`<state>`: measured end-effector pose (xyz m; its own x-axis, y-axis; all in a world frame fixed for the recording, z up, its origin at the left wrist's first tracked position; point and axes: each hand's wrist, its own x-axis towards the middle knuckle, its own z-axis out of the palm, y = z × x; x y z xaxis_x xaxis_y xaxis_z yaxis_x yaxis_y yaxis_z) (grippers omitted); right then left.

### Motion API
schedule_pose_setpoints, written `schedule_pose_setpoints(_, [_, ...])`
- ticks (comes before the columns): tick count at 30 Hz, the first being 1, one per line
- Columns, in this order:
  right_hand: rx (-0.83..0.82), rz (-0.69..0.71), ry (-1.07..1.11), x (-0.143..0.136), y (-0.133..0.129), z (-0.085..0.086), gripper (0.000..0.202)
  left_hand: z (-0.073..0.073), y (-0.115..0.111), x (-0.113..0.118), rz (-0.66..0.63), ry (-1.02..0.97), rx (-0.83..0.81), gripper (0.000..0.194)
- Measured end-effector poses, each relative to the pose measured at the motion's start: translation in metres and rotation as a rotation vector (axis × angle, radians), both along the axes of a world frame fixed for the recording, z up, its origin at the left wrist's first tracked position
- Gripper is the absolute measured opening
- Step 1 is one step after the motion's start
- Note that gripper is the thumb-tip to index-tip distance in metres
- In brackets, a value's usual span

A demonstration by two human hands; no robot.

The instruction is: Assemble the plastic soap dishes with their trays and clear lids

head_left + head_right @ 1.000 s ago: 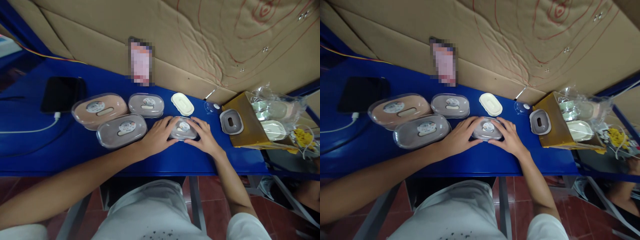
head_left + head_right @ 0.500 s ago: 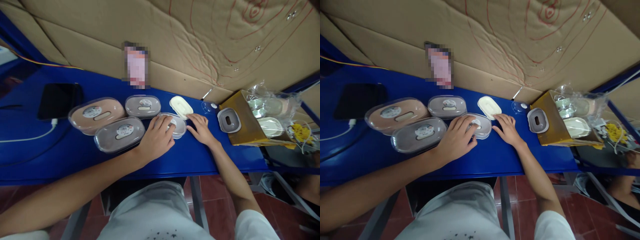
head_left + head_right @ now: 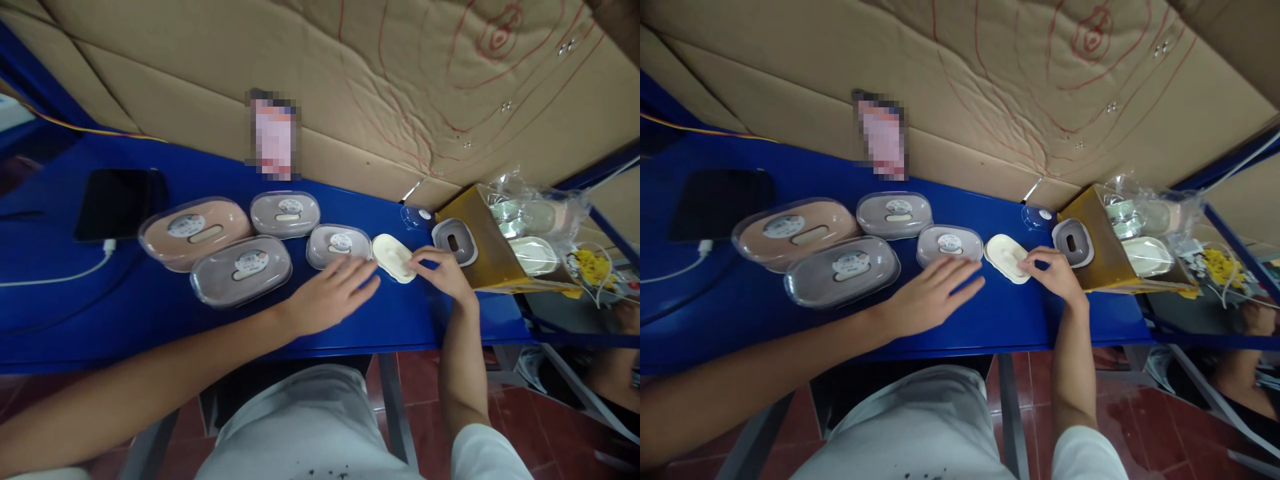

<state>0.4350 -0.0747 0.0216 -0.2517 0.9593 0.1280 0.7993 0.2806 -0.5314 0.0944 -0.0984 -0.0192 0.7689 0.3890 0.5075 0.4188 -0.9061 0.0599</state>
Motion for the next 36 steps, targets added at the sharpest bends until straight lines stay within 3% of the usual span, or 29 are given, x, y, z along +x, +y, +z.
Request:
schedule_pose_setpoints(3, [0.2, -0.165, -0.208, 0.0, 0.005, -0.01, 0.051, -0.01, -0.011, 0.007, -0.214, 0.056, -0.02, 0.047])
schedule_pose_setpoints(6, [0.261, -0.365, -0.361, 0.004, 0.009, -0.024, 0.071, -0.019, -0.015, 0.011, -0.244, 0.056, -0.131, 0.049])
schedule_pose_setpoints(8, [0.173, -0.296, -0.363, 0.005, 0.01, -0.03, 0.067, -0.022, -0.012, 0.011, -0.215, 0.02, -0.197, 0.052])
schedule_pose_setpoints(11, [0.011, -0.06, -0.319, 0.003, 0.006, -0.027, 0.056, -0.024, -0.008, 0.01, -0.17, -0.041, -0.257, 0.054])
schedule_pose_setpoints(13, [0.065, -0.057, -0.289, 0.002, 0.002, -0.017, 0.053, -0.025, -0.006, 0.01, -0.146, -0.044, -0.28, 0.053])
schedule_pose_setpoints(15, [0.268, -0.263, -0.284, 0.004, -0.002, -0.006, 0.055, -0.026, -0.006, 0.01, -0.13, -0.028, -0.292, 0.051])
schedule_pose_setpoints(17, [0.444, -0.581, -0.305, 0.01, -0.004, 0.0, 0.065, -0.026, -0.006, 0.01, -0.135, -0.009, -0.294, 0.047])
schedule_pose_setpoints(18, [0.47, -0.71, -0.324, 0.014, -0.003, -0.001, 0.071, -0.027, -0.007, 0.01, -0.145, 0.004, -0.291, 0.047])
schedule_pose_setpoints(20, [0.41, -0.826, -0.362, 0.023, -0.001, -0.008, 0.081, -0.026, -0.006, 0.009, -0.164, 0.04, -0.282, 0.047])
schedule_pose_setpoints(23, [0.325, -0.791, -0.352, 0.034, 0.008, -0.028, 0.082, -0.024, -0.005, 0.009, -0.161, 0.069, -0.263, 0.048])
schedule_pose_setpoints(27, [0.222, -0.656, -0.171, 0.041, 0.018, -0.044, 0.09, -0.022, -0.004, 0.009, -0.152, 0.064, -0.231, 0.045])
schedule_pose_setpoints(31, [0.101, -0.482, -0.044, 0.033, 0.019, -0.039, 0.09, -0.022, -0.005, 0.009, -0.149, 0.059, -0.235, 0.045])
schedule_pose_setpoints(36, [0.276, -0.348, -0.055, 0.002, 0.001, -0.019, 0.059, -0.024, -0.005, 0.009, -0.138, 0.033, -0.245, 0.045])
